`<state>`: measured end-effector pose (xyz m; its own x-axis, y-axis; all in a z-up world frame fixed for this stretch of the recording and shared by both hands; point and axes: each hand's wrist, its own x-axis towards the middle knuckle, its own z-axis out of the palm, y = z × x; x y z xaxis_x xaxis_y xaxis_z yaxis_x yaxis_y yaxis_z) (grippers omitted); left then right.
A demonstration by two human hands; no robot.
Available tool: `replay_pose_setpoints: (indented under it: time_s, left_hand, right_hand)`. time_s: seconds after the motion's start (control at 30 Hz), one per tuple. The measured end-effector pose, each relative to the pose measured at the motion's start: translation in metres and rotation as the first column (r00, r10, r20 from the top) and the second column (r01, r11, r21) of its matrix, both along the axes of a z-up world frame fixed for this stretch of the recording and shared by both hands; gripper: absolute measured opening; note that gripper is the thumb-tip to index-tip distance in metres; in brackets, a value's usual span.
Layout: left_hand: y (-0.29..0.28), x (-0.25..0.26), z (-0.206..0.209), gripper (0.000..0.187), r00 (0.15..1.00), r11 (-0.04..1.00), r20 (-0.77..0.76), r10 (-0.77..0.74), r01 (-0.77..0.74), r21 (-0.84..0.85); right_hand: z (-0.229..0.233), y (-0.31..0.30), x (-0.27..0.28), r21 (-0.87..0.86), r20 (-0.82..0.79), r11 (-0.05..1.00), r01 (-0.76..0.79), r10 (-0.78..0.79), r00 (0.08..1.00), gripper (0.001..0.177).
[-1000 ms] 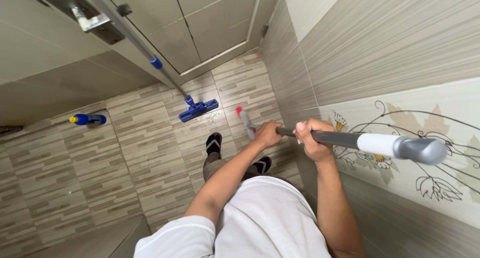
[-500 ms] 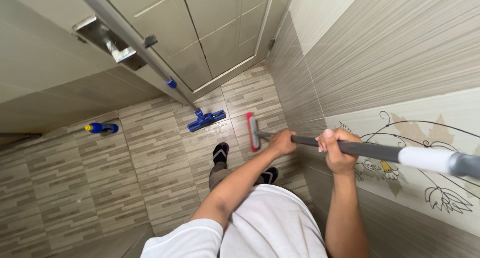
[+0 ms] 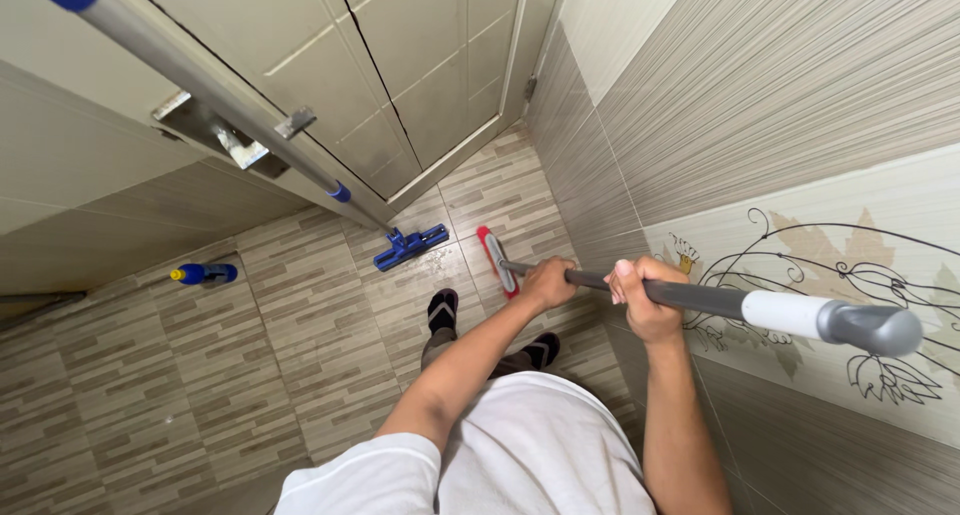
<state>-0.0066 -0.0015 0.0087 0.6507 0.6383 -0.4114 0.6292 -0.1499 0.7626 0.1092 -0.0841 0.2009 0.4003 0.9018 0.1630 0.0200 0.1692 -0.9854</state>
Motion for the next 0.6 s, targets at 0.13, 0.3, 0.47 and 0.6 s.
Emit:
replay_pose_setpoints:
  time_s: [0.13,0.3,0.47,0.6]
  left_hand:
    - [0.001,-0.001,0.016,0.017,0.997,0.997,-0.031,-0.068,0.066,-0.042]
    - [-0.002,0.018,0.018,0.017,0.991,0.99,-0.037,-0.13,0.128,-0.059]
    - [-0.003,0.04,-0.014,0.025,0.987,0.987,0.041,-0.153,0.154,-0.041]
    - [0.002,0.051,-0.035,0.042,0.979,0.979,0.04,-0.199,0.2,-0.03]
  right_hand:
    - [0.003,-0.003,0.004,0.017,-0.006,0.999,0.039,-0.039,0.999,0.04]
    - [0.019,-0.004,0.008,0.044,0.055,0.991,0.128,-0.13,0.99,0.041]
    - [0.024,0.0,0.006,0.015,0.266,0.982,0.188,-0.185,0.946,0.039]
    - [0.018,0.001,0.005,-0.054,0.363,0.969,0.242,-0.207,0.909,0.036]
